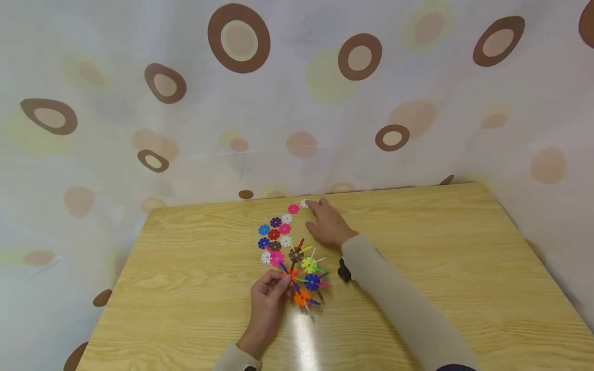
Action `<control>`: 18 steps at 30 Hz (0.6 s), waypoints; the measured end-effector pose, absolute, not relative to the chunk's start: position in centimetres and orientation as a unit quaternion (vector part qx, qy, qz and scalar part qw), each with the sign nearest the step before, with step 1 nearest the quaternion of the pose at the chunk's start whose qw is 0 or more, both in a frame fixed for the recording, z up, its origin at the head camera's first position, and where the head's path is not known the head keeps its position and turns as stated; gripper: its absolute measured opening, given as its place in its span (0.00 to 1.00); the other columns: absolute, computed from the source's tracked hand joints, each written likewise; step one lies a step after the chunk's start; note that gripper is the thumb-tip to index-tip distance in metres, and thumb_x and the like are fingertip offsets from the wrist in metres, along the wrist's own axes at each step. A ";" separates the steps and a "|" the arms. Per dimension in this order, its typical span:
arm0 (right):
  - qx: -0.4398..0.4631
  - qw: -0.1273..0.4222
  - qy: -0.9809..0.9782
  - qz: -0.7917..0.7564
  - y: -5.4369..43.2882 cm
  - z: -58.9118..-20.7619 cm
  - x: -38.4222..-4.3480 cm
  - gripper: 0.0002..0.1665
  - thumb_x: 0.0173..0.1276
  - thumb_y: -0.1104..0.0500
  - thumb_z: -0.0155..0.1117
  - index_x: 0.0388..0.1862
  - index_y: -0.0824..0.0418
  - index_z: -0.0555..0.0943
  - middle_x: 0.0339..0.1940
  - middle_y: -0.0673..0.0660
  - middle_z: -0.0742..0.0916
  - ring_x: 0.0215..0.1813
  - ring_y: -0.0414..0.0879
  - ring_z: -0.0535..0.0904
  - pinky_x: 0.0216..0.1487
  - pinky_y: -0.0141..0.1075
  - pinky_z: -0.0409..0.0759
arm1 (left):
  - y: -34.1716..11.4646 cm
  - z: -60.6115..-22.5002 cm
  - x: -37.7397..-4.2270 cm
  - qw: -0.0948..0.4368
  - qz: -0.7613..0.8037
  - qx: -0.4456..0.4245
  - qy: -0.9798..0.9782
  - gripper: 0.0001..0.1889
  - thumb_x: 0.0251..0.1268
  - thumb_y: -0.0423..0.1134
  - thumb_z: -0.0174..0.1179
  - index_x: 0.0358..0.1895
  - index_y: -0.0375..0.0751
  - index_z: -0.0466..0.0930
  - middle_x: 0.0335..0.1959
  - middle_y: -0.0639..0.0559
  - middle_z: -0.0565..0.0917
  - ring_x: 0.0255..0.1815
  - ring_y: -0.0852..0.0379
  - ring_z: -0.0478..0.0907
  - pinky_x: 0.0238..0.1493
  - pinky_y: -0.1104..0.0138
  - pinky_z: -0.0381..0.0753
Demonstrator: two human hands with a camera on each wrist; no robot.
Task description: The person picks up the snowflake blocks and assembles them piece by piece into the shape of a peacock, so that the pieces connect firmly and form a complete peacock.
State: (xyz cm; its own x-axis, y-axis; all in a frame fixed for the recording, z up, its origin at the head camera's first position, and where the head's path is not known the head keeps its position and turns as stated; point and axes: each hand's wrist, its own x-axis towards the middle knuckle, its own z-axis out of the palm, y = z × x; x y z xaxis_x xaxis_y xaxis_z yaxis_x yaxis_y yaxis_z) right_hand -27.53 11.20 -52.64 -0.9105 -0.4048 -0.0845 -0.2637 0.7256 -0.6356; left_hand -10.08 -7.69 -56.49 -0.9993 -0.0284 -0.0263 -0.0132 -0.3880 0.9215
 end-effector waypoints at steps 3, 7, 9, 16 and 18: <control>-0.179 0.093 0.935 -0.291 11.4 -52.6 -28.5 0.37 0.84 0.56 0.59 0.86 0.63 0.66 0.46 0.59 0.76 0.43 0.50 0.69 0.46 0.44 0.71 | -7.5 -56.4 -10.1 0.003 -0.835 0.014 -0.551 0.18 0.76 0.27 0.61 0.46 0.06 0.69 0.31 0.61 0.86 0.29 0.66 0.80 0.35 0.75 0.84; -0.168 0.062 0.944 -0.277 11.5 -52.8 -29.2 0.28 0.83 0.56 0.61 0.75 0.68 0.78 0.42 0.60 0.78 0.42 0.51 0.71 0.47 0.46 0.74 | -7.2 -56.4 -10.2 -0.003 -0.833 0.009 -0.553 0.19 0.77 0.27 0.61 0.46 0.06 0.68 0.32 0.61 0.86 0.29 0.66 0.79 0.36 0.76 0.83; -0.154 0.048 0.945 -0.284 11.5 -53.0 -29.2 0.23 0.82 0.56 0.65 0.67 0.69 0.84 0.45 0.61 0.80 0.45 0.52 0.75 0.50 0.47 0.79 | -7.2 -56.5 -10.2 -0.004 -0.830 0.008 -0.558 0.19 0.77 0.28 0.61 0.46 0.07 0.69 0.32 0.61 0.86 0.29 0.66 0.79 0.36 0.76 0.83; -0.124 0.019 0.936 -0.329 11.7 -53.4 -28.9 0.12 0.75 0.58 0.75 0.46 0.67 0.88 0.48 0.65 0.87 0.48 0.57 0.85 0.54 0.52 0.87 | -7.4 -56.6 -10.1 -0.003 -0.813 0.003 -0.582 0.16 0.77 0.28 0.64 0.44 0.10 0.73 0.31 0.59 0.85 0.29 0.66 0.79 0.36 0.76 0.83; -0.123 0.028 0.929 -0.347 11.8 -53.6 -28.9 0.11 0.74 0.59 0.75 0.48 0.67 0.88 0.49 0.65 0.89 0.49 0.56 0.86 0.55 0.52 0.89 | -7.6 -56.6 -10.1 -0.003 -0.808 0.000 -0.589 0.16 0.77 0.28 0.63 0.44 0.11 0.73 0.32 0.58 0.85 0.29 0.66 0.80 0.36 0.76 0.83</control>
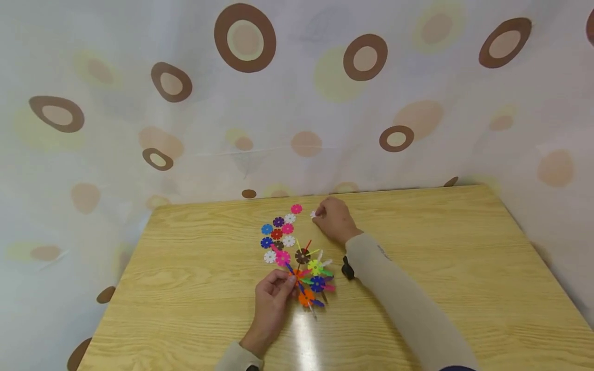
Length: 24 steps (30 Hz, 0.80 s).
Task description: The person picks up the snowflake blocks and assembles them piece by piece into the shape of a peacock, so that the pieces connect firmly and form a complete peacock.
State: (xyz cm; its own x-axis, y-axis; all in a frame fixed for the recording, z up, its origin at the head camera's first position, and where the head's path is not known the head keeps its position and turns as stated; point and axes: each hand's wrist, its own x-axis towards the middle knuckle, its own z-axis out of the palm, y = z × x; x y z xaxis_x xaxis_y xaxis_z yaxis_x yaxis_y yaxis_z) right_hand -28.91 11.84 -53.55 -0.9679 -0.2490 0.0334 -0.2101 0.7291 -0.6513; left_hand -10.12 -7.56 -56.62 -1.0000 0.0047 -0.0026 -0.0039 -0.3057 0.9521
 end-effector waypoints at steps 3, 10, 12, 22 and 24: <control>-0.115 0.061 0.918 -0.374 12.4 -53.5 -28.9 0.16 0.73 0.59 0.77 0.53 0.66 0.87 0.51 0.64 0.90 0.51 0.55 0.86 0.58 0.51 0.88 | -7.6 -56.7 -10.1 0.005 0.804 0.003 0.595 0.15 0.77 0.28 0.63 0.44 0.11 0.73 0.32 0.58 0.85 0.30 0.66 0.80 0.36 0.76 0.83; -0.147 0.102 0.904 -0.389 13.5 -53.5 -28.4 0.11 0.74 0.56 0.76 0.48 0.61 0.91 0.42 0.57 0.92 0.43 0.47 0.86 0.49 0.40 0.87 | -7.5 -56.8 -10.1 0.013 0.797 -0.001 0.604 0.12 0.80 0.28 0.60 0.47 0.16 0.74 0.32 0.59 0.82 0.31 0.66 0.78 0.37 0.76 0.83; -0.157 0.095 0.902 -0.390 13.7 -53.3 -28.1 0.09 0.76 0.56 0.75 0.46 0.60 0.92 0.41 0.56 0.92 0.41 0.46 0.86 0.46 0.38 0.86 | -7.5 -56.8 -10.1 0.014 0.795 -0.001 0.607 0.11 0.81 0.28 0.59 0.48 0.17 0.74 0.33 0.59 0.82 0.32 0.66 0.78 0.38 0.76 0.83; -0.181 0.029 0.881 -0.435 13.1 -48.2 -25.2 0.10 0.78 0.58 0.72 0.53 0.61 0.89 0.40 0.57 0.93 0.39 0.46 0.88 0.43 0.34 0.86 | -7.5 -57.0 -10.2 0.004 0.793 0.021 0.608 0.09 0.78 0.25 0.59 0.46 0.16 0.72 0.37 0.56 0.81 0.33 0.65 0.78 0.38 0.76 0.83; -0.197 0.029 0.873 -0.444 12.6 -46.6 -24.3 0.10 0.77 0.59 0.74 0.53 0.60 0.89 0.38 0.55 0.92 0.37 0.45 0.87 0.40 0.33 0.86 | -7.4 -57.1 -10.1 0.002 0.793 0.022 0.608 0.09 0.78 0.25 0.59 0.45 0.16 0.72 0.37 0.56 0.80 0.33 0.65 0.78 0.38 0.76 0.83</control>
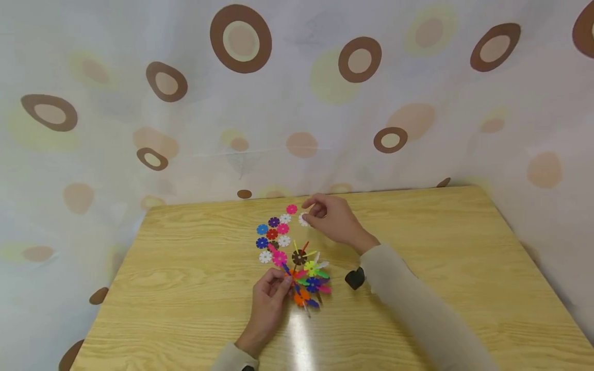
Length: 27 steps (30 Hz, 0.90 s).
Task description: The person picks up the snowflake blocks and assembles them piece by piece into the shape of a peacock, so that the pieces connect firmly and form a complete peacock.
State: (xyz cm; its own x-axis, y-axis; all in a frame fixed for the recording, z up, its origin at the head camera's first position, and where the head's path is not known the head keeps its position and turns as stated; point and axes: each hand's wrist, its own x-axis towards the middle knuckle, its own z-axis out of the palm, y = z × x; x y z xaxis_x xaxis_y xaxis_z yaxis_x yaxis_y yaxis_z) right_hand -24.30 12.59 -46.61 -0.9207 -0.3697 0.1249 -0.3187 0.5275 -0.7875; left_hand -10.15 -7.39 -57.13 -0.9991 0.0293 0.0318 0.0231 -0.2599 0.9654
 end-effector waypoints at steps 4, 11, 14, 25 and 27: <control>-0.246 0.042 0.866 -0.433 10.8 -43.9 -22.6 0.07 0.73 0.61 0.77 0.47 0.58 0.90 0.35 0.52 0.92 0.34 0.42 0.85 0.39 0.32 0.86 | -7.6 -57.0 -10.1 0.000 0.795 0.022 0.606 0.09 0.78 0.25 0.59 0.45 0.17 0.72 0.37 0.56 0.80 0.33 0.64 0.78 0.37 0.75 0.82; -0.280 0.090 0.876 -0.382 8.4 -42.0 -21.1 0.03 0.72 0.60 0.76 0.41 0.58 0.91 0.32 0.48 0.91 0.33 0.37 0.82 0.39 0.32 0.84 | -7.5 -56.6 -10.0 0.002 0.800 0.023 0.600 0.10 0.79 0.26 0.59 0.46 0.18 0.71 0.37 0.57 0.80 0.32 0.63 0.77 0.38 0.75 0.81; -0.271 0.096 0.882 -0.373 7.9 -42.0 -20.9 0.02 0.72 0.61 0.76 0.39 0.59 0.91 0.31 0.48 0.91 0.33 0.37 0.82 0.39 0.33 0.85 | -7.4 -56.7 -9.9 0.002 0.800 0.026 0.599 0.10 0.80 0.27 0.59 0.46 0.18 0.71 0.36 0.57 0.80 0.32 0.63 0.77 0.38 0.74 0.81; -0.241 0.115 0.891 -0.368 6.5 -42.9 -20.7 0.03 0.70 0.62 0.77 0.35 0.58 0.91 0.30 0.49 0.91 0.32 0.37 0.85 0.39 0.32 0.88 | -7.5 -56.7 -10.2 0.010 0.784 0.022 0.621 0.09 0.82 0.30 0.58 0.46 0.22 0.72 0.35 0.56 0.80 0.31 0.63 0.77 0.36 0.75 0.79; -0.234 0.111 0.895 -0.362 6.3 -42.9 -20.7 0.03 0.71 0.62 0.77 0.36 0.58 0.91 0.30 0.49 0.91 0.32 0.37 0.84 0.39 0.31 0.87 | -7.5 -56.7 -10.2 0.012 0.780 0.019 0.625 0.09 0.82 0.30 0.58 0.46 0.23 0.72 0.35 0.56 0.80 0.31 0.63 0.77 0.36 0.75 0.79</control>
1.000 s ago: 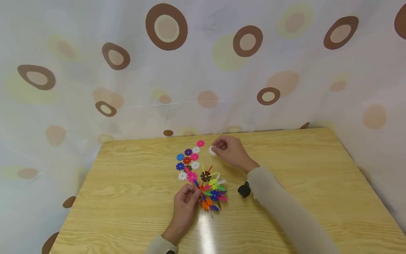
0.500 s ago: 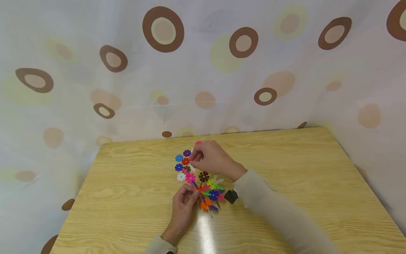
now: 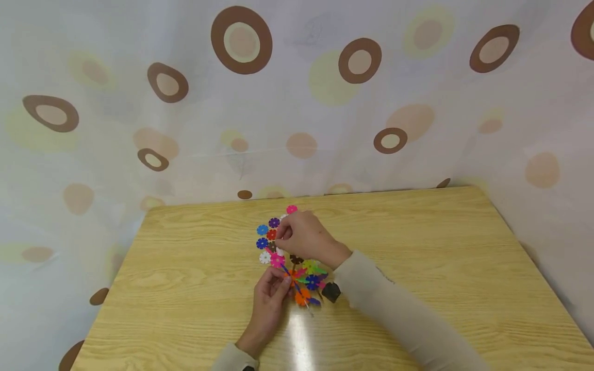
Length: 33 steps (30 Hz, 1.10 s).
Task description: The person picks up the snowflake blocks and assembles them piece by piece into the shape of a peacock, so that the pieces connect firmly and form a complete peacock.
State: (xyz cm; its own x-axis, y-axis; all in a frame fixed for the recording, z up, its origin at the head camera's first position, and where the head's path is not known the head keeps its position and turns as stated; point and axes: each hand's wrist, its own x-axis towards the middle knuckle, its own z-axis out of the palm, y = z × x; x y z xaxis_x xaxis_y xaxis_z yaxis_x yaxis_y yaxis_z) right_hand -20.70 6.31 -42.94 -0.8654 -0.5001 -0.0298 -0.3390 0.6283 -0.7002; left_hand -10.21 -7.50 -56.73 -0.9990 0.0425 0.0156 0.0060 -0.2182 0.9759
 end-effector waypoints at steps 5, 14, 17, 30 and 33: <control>-0.229 0.102 0.904 -0.346 6.0 -42.7 -20.7 0.04 0.71 0.62 0.76 0.35 0.58 0.90 0.29 0.49 0.91 0.31 0.38 0.83 0.38 0.32 0.87 | -7.5 -56.6 -10.2 0.017 0.773 0.022 0.634 0.08 0.83 0.30 0.57 0.47 0.24 0.72 0.35 0.55 0.79 0.32 0.63 0.77 0.37 0.75 0.80; -0.226 0.100 0.908 -0.338 5.6 -42.8 -20.6 0.04 0.70 0.63 0.76 0.34 0.59 0.90 0.28 0.50 0.91 0.30 0.38 0.84 0.37 0.33 0.87 | -7.5 -56.5 -10.1 0.020 0.774 0.035 0.632 0.10 0.84 0.31 0.57 0.47 0.24 0.72 0.35 0.54 0.78 0.32 0.62 0.76 0.38 0.74 0.80; -0.223 0.106 0.909 -0.335 5.5 -42.8 -20.5 0.04 0.70 0.62 0.76 0.33 0.58 0.90 0.28 0.49 0.91 0.29 0.38 0.84 0.37 0.33 0.87 | -7.5 -56.5 -10.1 0.020 0.772 0.038 0.634 0.10 0.84 0.31 0.57 0.47 0.24 0.72 0.35 0.53 0.77 0.32 0.61 0.75 0.37 0.74 0.79; -0.228 0.114 0.917 -0.306 4.9 -42.5 -20.5 0.09 0.73 0.63 0.73 0.30 0.58 0.90 0.26 0.50 0.90 0.27 0.39 0.83 0.35 0.33 0.86 | -7.4 -56.5 -10.1 0.023 0.759 0.035 0.650 0.07 0.86 0.29 0.53 0.49 0.25 0.71 0.36 0.50 0.75 0.33 0.61 0.75 0.38 0.74 0.80; -0.222 0.115 0.922 -0.296 4.8 -42.7 -20.7 0.08 0.74 0.62 0.73 0.32 0.59 0.90 0.29 0.51 0.91 0.28 0.39 0.83 0.37 0.34 0.88 | -7.4 -56.6 -10.1 0.020 0.756 0.035 0.653 0.07 0.86 0.30 0.53 0.49 0.26 0.71 0.36 0.50 0.75 0.33 0.62 0.76 0.37 0.74 0.81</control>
State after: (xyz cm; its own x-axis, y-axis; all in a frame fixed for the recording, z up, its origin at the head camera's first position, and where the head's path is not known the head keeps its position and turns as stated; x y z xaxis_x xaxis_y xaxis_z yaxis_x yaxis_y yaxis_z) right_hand -20.66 4.79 -42.67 -0.8747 -0.4781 -0.0793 -0.3422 0.7253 -0.5974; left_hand -10.14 -7.36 -56.55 -0.9967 0.0761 0.0266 0.0153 -0.1454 0.9893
